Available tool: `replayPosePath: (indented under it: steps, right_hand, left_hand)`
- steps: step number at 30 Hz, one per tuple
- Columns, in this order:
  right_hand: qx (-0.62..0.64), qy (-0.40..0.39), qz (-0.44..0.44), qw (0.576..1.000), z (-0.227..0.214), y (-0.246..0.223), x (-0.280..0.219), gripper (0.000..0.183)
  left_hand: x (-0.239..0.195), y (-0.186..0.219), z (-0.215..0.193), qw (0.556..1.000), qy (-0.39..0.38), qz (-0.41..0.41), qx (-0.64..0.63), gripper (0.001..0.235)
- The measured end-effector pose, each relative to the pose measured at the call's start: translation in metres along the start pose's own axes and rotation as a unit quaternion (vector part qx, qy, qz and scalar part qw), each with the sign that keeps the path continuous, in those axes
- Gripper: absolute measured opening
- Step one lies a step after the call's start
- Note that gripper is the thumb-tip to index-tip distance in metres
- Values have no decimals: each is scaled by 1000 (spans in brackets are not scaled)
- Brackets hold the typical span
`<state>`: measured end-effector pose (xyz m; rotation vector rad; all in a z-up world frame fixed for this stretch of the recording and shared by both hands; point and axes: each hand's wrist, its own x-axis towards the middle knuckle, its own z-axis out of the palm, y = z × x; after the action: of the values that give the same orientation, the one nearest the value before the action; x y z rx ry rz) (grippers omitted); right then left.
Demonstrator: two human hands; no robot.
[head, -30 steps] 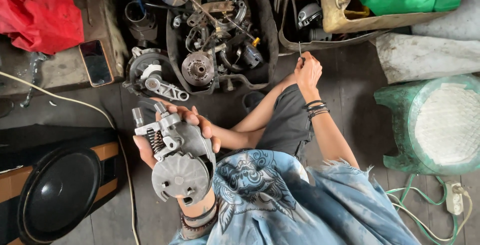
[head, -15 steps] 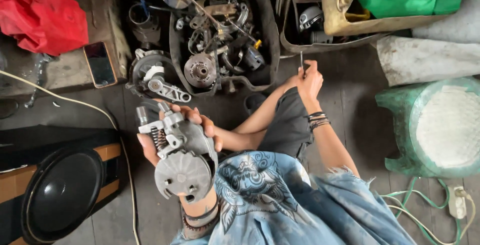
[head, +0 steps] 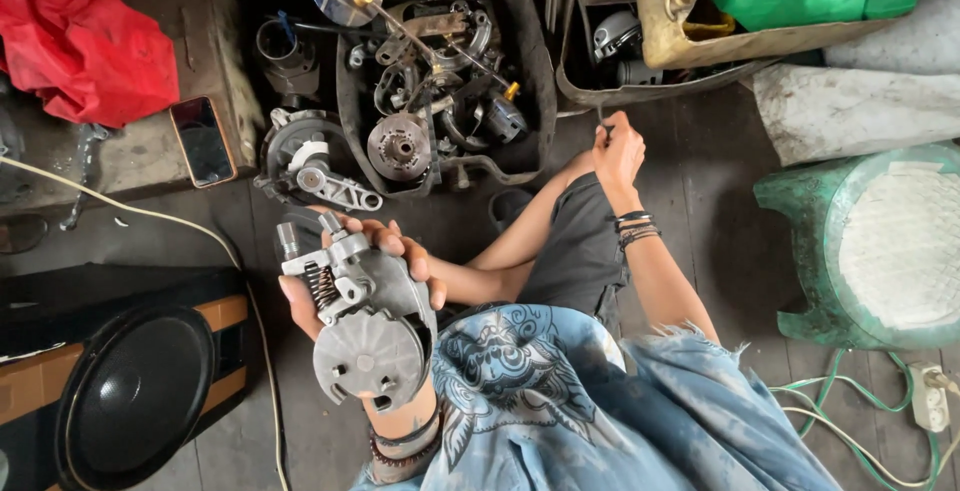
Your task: Cleaning and inspecting a motorcycle carburetor using a small metal tool in a workshop environment.
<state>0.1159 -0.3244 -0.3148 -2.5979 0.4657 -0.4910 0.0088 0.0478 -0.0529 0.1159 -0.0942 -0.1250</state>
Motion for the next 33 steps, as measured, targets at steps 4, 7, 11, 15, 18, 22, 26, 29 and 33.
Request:
replayPosePath:
  steps: [4, 7, 11, 15, 18, 22, 26, 29, 33]
  right_hand:
    - [10, -24, 17, 1000, 5, 10, -14, 11]
    - [32, -31, 71, 996, -2, 9, -17, 10]
    - [163, 34, 49, 985, -27, -2, 2, 15]
    - [216, 132, -23, 967, -74, -10, 45, 18]
    - [153, 179, -64, 970, -103, 16, 97, 56]
    - [-129, 211, -105, 963, -137, 47, 167, 30]
    - [-339, 144, -178, 912, -154, 59, 207, 41]
    - [-497, 45, -220, 838, -150, 76, 222, 40]
    - [-570, 50, -266, 776, -143, 87, 242, 11]
  left_hand:
    - [-1, -1, 0, 1000, 1, -8, -5, 69]
    - [-2, 2, 0, 1000, 0, -7, -9, 68]
    - [-3, 6, -3, 1000, 18, -7, 6, 69]
    - [-4, 6, -1, 999, 33, 8, 28, 72]
    - [-4, 9, -4, 1000, 14, -7, 13, 69]
    - [-2, 4, 5, 998, 50, 15, 35, 70]
    - [-1, 4, -5, 999, 35, 7, 32, 69]
    - [0, 4, -8, 1000, 0, -10, 16, 68]
    - [5, 0, -5, 998, 30, 15, 44, 70]
